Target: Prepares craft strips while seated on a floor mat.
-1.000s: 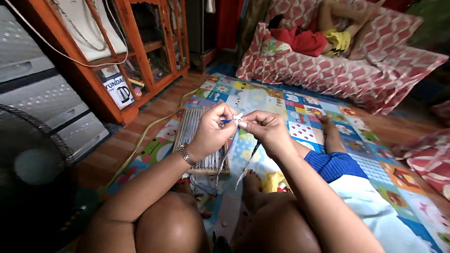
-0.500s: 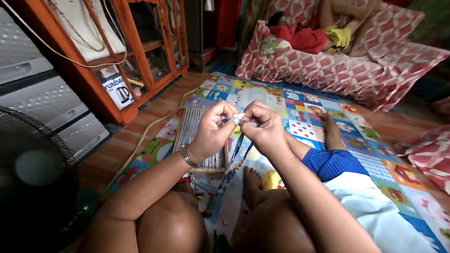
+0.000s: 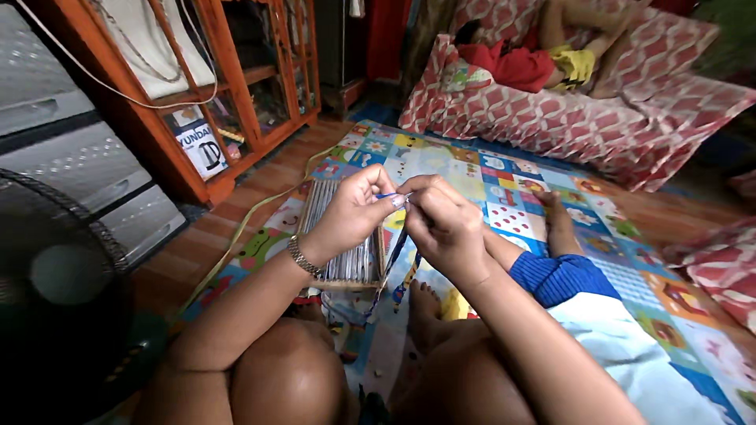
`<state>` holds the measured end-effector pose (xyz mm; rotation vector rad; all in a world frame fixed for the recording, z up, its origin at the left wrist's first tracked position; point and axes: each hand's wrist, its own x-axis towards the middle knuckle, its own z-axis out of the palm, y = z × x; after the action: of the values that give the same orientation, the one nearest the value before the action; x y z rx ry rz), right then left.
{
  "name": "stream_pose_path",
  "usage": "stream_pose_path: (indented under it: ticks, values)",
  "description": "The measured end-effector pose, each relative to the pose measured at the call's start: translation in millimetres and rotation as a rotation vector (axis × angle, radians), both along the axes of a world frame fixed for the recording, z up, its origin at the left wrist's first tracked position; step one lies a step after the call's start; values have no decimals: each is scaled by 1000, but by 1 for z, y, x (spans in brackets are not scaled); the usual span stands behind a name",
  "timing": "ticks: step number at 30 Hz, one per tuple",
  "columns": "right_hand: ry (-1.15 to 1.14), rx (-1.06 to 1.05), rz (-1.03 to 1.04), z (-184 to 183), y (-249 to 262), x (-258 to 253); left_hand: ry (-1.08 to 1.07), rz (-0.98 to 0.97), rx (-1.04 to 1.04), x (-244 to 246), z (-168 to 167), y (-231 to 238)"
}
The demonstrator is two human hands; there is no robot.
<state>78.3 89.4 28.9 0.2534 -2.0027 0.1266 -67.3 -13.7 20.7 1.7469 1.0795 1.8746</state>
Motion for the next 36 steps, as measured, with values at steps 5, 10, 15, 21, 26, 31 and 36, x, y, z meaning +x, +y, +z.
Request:
stream_pose_path:
  ticks: [5, 10, 15, 21, 26, 31, 36]
  values:
    - [-15, -76, -13, -2, 0, 0, 251, 218, 48, 3, 3, -10]
    - [-61, -118, -101, -3, -2, -1, 811, 664, 277, 9, 4, -9]
    - [-68, -145, -144, 0, -1, -1, 974, 823, 376, 16, 1, -6]
    - [-76, -185, -211, -1, -3, 1, 1015, 874, 330, 17, 4, -4]
    - [-96, -201, -276, -3, 1, 2, 582, 492, 53, 12, 3, -1]
    - [-129, -187, -175, -1, 5, 5, -113, -117, -242, 2, 1, -4]
    - [-21, -163, -75, 1, 3, 4, -419, -374, -323, -1, 3, -6]
